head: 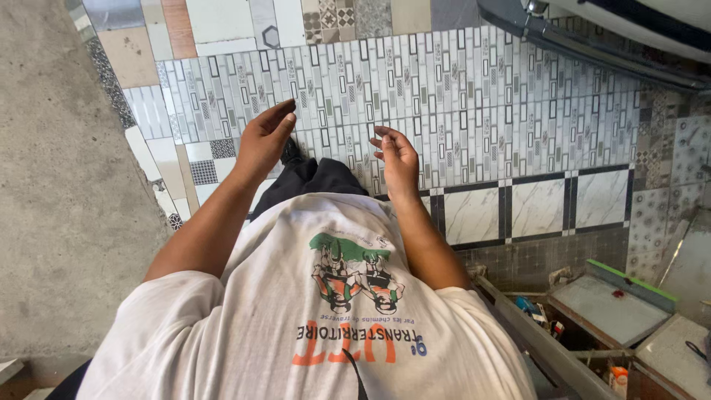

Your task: The person holds a metal wrench and picks up a hex key, then places them into green plastic storage bins on a workbench.

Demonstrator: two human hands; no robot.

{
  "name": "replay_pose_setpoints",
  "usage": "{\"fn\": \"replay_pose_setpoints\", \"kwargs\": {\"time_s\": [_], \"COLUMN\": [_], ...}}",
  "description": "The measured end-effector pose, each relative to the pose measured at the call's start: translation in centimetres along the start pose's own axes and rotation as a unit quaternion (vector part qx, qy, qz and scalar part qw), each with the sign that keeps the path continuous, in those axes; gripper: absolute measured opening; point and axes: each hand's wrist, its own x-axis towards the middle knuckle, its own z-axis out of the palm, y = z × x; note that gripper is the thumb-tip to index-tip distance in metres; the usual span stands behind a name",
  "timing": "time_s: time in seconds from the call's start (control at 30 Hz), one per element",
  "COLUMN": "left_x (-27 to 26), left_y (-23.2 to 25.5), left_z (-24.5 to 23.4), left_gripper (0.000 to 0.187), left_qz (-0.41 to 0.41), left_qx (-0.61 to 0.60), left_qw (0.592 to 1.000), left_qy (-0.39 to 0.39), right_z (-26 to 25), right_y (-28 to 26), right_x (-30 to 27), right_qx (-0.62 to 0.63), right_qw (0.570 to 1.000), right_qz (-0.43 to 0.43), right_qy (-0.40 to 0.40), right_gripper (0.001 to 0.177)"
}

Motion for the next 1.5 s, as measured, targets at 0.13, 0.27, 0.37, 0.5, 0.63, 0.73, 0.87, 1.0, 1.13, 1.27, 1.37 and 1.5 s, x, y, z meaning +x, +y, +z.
{"fn": "replay_pose_setpoints", "kwargs": {"time_s": [0.13,0.27,0.37,0.5,0.63,0.73,0.87,1.0,1.13,1.27,1.37,1.5], "left_x": [3.1,6.7,8.8,10.4,11.9,12.8,13.9,15.7,19.0,23.8,27.6,33.0], "left_y": [0.9,1.7,3.0,3.3,3.1,2.9,3.2,3.6,4.7,8.4,11.0,13.9], "left_z": [-3.4,-8.1,-11.1,-15.0,-17.9,-19.6,-21.9,-24.0,-25.5,-26.5,-26.7,-27.6], "left_gripper": [0.044,0.043,0.043,0.042,0.043,0.043,0.043,0.043,0.043,0.041,0.040,0.040], "left_qz": [0.035,0.066,0.030,0.036,0.054,0.039,0.041,0.009,-0.001,0.002,0.015,0.012], "left_qx": [-0.008,-0.028,-0.054,-0.066,-0.104,-0.105,-0.131,-0.133,-0.127,-0.124,-0.085,-0.145], "left_qw": [0.999,0.997,0.997,0.997,0.992,0.991,0.984,0.973,0.962,0.943,0.946,0.943], "left_qy": [0.004,0.018,0.042,0.035,0.051,0.069,0.112,0.190,0.242,0.310,0.312,0.300], "right_z": [3.7,7.3,10.3,14.7,18.5,20.6,23.3,26.7,30.8,33.9,35.4,35.9], "right_y": [-1.7,-2.2,-3.0,-3.7,-5.7,-6.8,-7.7,-8.3,-9.0,-11.3,-13.2,-15.0], "right_x": [2.8,6.2,8.5,11.1,13.2,15.4,19.9,25.8,33.1,39.9,45.5,51.8], "right_qx": [-0.058,-0.105,-0.190,-0.151,-0.184,-0.194,-0.166,-0.172,-0.136,-0.145,-0.142,-0.139], "right_qw": [0.998,0.993,0.974,0.980,0.975,0.970,0.973,0.962,0.955,0.944,0.933,0.936], "right_qz": [-0.010,-0.056,-0.120,-0.119,-0.098,-0.098,-0.064,-0.060,-0.045,-0.031,-0.051,-0.049], "right_qy": [-0.017,-0.024,-0.024,-0.047,-0.077,-0.108,-0.150,-0.201,-0.259,-0.296,-0.326,-0.318], "right_gripper": [0.025,0.027,0.028,0.030,0.031,0.032,0.030,0.030,0.029,0.028,0.029,0.028]}}
